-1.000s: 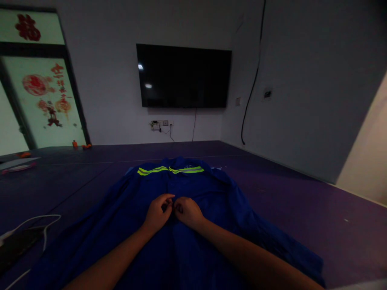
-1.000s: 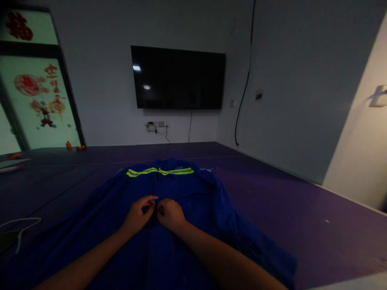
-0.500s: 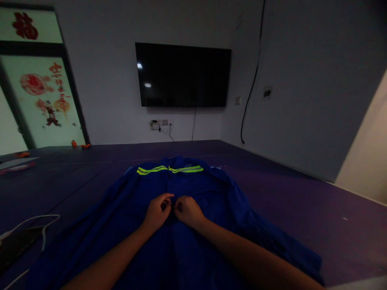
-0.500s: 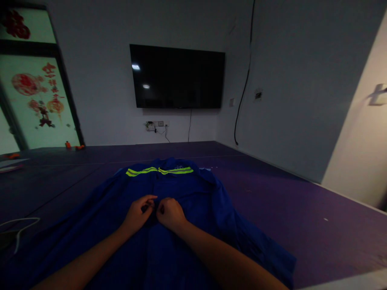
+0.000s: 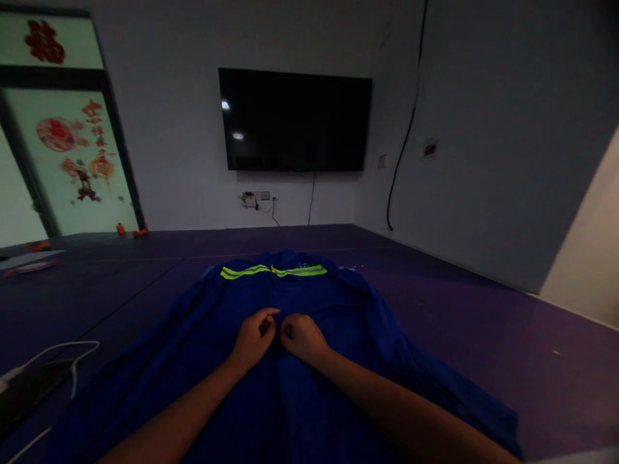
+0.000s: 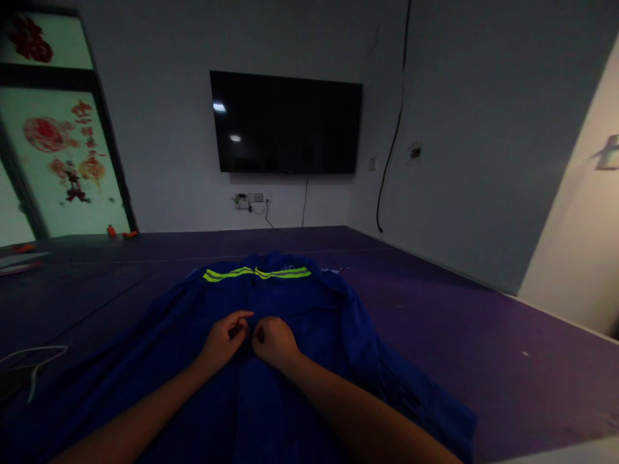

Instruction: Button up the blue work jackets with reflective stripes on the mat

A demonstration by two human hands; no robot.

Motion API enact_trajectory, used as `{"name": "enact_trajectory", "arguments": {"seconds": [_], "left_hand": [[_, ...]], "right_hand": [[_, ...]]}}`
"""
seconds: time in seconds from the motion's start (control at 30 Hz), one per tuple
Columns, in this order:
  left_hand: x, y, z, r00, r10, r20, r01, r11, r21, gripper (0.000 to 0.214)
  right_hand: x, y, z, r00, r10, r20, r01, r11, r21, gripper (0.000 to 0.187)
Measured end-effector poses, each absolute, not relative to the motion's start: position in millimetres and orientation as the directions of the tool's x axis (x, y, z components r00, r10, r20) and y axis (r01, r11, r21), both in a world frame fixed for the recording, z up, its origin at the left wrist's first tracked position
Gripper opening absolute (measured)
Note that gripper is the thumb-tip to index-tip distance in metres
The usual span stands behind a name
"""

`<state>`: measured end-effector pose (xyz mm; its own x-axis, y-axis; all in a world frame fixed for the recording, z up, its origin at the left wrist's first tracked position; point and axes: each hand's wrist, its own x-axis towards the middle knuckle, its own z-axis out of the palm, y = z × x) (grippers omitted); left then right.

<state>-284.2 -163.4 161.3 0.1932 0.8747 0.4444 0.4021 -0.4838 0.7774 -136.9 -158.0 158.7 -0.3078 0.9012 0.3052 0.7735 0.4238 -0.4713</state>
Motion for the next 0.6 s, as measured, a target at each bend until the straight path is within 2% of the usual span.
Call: {"name": "enact_trajectory", "arguments": {"seconds": [0.6], "left_hand": [[-286.7, -152.4, 155.6, 0.140, 0.924, 0.357, 0.268, -0.382, 0.884, 0.031]], "right_hand": [[-135.5, -155.6, 156.6, -0.328, 0.895, 0.301, 0.765, 0.439, -0.471, 0.011]]}}
